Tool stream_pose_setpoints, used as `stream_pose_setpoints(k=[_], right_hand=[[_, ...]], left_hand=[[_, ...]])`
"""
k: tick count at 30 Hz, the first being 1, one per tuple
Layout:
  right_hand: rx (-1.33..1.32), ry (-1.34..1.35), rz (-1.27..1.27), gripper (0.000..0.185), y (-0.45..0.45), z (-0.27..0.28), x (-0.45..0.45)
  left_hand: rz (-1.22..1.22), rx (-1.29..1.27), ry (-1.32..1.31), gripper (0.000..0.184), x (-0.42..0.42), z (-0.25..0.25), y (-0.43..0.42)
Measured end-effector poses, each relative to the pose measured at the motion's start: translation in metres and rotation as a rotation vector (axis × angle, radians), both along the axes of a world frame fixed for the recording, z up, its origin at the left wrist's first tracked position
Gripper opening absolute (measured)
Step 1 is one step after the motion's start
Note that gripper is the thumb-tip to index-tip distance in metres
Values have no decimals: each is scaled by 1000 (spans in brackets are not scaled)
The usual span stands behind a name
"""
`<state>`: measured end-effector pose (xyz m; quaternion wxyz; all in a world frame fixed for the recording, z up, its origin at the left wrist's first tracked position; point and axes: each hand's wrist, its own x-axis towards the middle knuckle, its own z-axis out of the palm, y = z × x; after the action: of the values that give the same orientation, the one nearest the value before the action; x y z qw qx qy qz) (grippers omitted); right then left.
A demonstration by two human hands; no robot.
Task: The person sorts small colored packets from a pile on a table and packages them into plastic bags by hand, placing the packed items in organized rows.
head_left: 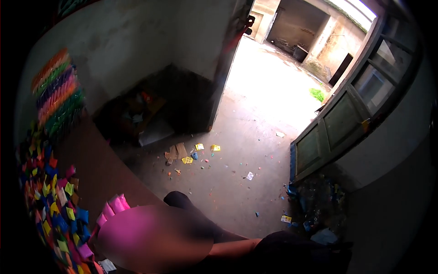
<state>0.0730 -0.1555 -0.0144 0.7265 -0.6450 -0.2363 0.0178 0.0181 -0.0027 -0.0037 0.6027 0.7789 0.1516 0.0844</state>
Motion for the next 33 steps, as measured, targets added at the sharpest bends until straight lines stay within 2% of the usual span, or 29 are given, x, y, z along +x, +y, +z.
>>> stream_pose_setpoints(k=[2,4,5,6,8,10,13,18,22,27,30,33], right_hand=[[-63,92,5,26,-2,3,1],[-2,-4,-71,22,4,-1,1],[-15,18,-65,21,3,-4,0],[-29,42,-52,20,-1,-3,0],[-45,18,-93,17,-1,-4,0],[-58,0,-93,17,-3,-3,-1],[-60,7,-94,18,-4,4,0],[-183,111,-71,13,-1,3,-2],[-152,33,-107,14,-2,6,0],[-139,60,-76,11,-4,2,-1],[-212,81,-120,12,-1,5,-2],[-204,86,-89,14,1,13,-2]], left_hand=[[28,15,-19,39,-2,-1,-2],[16,-56,-75,33,2,17,-14],[-29,-26,14,31,-1,4,-2],[-23,-26,-80,30,2,19,-14],[1,-324,-55,27,-1,-4,-6],[7,-289,-35,20,1,-12,1],[36,-392,-70,17,1,-15,-1],[13,-228,-128,11,1,-16,-3],[-36,-301,-35,11,-2,1,-7],[-36,-325,-33,11,2,4,-10],[21,-234,-90,11,3,-1,-10],[96,-266,-118,12,0,-7,-8]])
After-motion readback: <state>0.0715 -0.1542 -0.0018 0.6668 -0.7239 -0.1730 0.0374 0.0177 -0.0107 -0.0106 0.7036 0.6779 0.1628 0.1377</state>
